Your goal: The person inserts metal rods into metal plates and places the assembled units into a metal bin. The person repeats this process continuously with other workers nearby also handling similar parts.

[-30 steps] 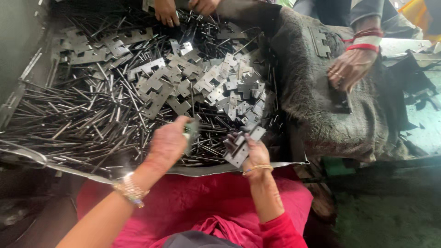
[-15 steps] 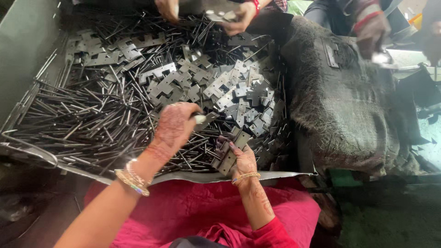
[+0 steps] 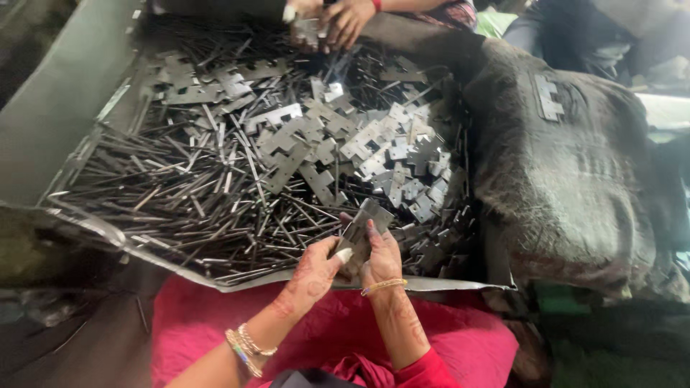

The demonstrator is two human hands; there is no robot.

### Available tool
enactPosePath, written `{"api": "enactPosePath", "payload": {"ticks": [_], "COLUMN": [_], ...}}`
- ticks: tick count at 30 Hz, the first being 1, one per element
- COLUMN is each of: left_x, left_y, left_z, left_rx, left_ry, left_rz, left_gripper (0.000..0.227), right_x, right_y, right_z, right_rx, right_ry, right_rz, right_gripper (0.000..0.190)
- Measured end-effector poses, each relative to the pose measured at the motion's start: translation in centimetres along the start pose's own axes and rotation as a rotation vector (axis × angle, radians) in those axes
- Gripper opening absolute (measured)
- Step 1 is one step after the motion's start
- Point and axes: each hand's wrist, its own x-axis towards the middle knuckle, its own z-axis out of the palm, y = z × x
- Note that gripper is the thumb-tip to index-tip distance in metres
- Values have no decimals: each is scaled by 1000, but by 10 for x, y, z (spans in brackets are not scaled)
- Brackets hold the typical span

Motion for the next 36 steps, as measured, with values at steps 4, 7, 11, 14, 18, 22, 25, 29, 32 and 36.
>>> {"api": "enactPosePath", "payload": {"ticks": [4, 7, 11, 14, 18, 22, 25, 29, 32, 36], "left_x": [-3, 32, 84, 118, 139, 119, 92, 53, 28, 8], "left_y": [13, 22, 5, -17, -22, 18, 56, 82, 83, 73], "left_z": [-56, -73, -62, -70, -99, -122, -101, -47, -39, -73], "left_rx": [384, 705, 519, 1686, 1767, 1404, 1698, 1345, 953, 661], "left_ry": [-218, -448, -107, 626, 499, 541, 235, -91, -57, 379], "left_rz": [30, 184, 202, 440, 299, 306, 446, 814, 1027, 825], "left_gripper": [21, 18, 19, 28, 12, 19, 21, 5, 11, 23], "right_x": [-23, -34, -29, 0, 50, 74, 57, 12, 14, 64], "right_y": [-31, -67, -104, -167, -281, -323, -269, -118, -50, -32], "right_z": [28, 39, 18, -37, -135, -153, -86, 7, 20, 10], "right_rx": [-956, -1613, -1533, -1364, -1515, -2100, -2186, -1878, -1162, -979], "right_ry": [-113, -276, -220, 198, 635, 1080, 734, -616, -654, -313], "right_rz": [-685, -415, -190, -300, -808, -612, -588, -793, -26, 20], "right_gripper": [50, 41, 26, 26, 22, 47, 27, 81, 30, 26]}}
